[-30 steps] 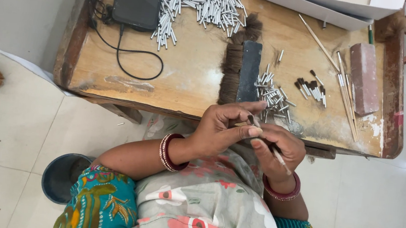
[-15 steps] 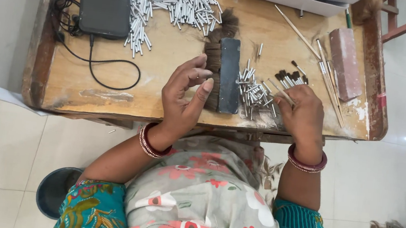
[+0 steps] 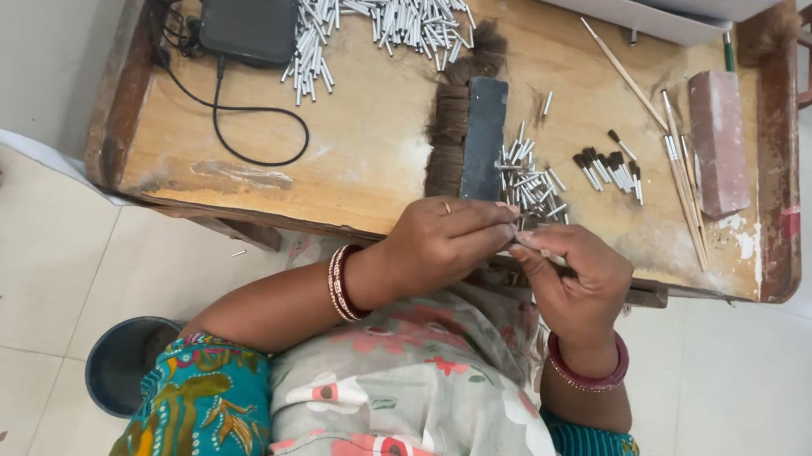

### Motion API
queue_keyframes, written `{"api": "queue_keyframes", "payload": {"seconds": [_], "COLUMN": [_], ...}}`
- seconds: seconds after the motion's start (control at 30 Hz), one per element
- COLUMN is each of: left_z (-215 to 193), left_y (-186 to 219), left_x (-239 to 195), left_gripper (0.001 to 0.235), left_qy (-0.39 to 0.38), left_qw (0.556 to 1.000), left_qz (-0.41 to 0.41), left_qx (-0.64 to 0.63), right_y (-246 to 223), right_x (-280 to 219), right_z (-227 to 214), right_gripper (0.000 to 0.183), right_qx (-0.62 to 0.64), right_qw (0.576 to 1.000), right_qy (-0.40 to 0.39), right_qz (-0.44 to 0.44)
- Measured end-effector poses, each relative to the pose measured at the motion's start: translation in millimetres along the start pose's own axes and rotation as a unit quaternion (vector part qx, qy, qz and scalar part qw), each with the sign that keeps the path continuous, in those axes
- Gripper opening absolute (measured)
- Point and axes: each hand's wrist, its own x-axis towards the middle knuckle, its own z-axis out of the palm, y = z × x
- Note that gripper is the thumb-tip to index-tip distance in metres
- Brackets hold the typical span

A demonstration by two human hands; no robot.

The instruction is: The person sits at a workbench assembling paintbrushes. She picks up a wooden handle, takes a bundle of bristles, inserts the bristles into the handle, and taps and presses the assembly against a block on the bench to seat it, placing finished brushes in a pile and reaching into a box for more bristles.

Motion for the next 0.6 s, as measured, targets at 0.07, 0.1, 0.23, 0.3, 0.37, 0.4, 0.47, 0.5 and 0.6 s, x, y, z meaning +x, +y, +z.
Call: {"api": "queue_keyframes", "payload": {"seconds": [0.07,0.1,0.23,0.3,0.37,0.4,0.47,0.5,0.6], "left_z": [3.0,4.6,24.2,22.9,22.6,22.3,24.7,25.5,26.1], "left_y": [1.1,1.9,-7.6,-2.4,6.1,10.1,12.6,13.6,15.4], "left_x": [-3.9,-6.4,-25.0,-22.4,-26.2,-27.5,-28.4,-29.1,-27.5], "left_gripper": [0.016,0.015,0.014,0.015,0.015,0.016,0.016,0.017,0.020], "left_qy": [0.036,0.072,0.174,0.149,0.130,0.110,0.107,0.107,0.109], "left_qw": [0.994,0.975,0.748,0.694,0.701,0.706,0.704,0.702,0.668], "left_qz": [-0.081,-0.162,-0.392,-0.406,-0.377,-0.347,-0.350,-0.353,-0.407], "left_qx": [-0.065,-0.134,-0.506,-0.575,-0.592,-0.608,-0.609,-0.609,-0.614], "right_y": [-0.7,-0.8,-1.7,-0.6,-2.9,-4.1,-7.4,-8.9,-8.4], "right_x": [-2.1,-3.2,-0.7,-2.3,-0.3,1.0,0.6,1.1,-0.6], "right_z": [3.4,5.3,19.5,28.3,34.5,37.4,38.6,39.5,40.1], "right_gripper": [0.026,0.035,0.037,0.022,0.020,0.018,0.017,0.016,0.014], "right_qx": [0.018,0.035,-0.001,-0.049,-0.058,-0.067,-0.073,-0.077,-0.066], "right_qw": [0.999,0.996,0.998,0.991,0.987,0.981,0.978,0.976,0.981], "right_qy": [0.020,0.038,0.054,0.069,0.086,0.104,0.114,0.121,0.114], "right_qz": [0.033,0.070,0.009,-0.099,-0.125,-0.152,-0.157,-0.163,-0.145]}}
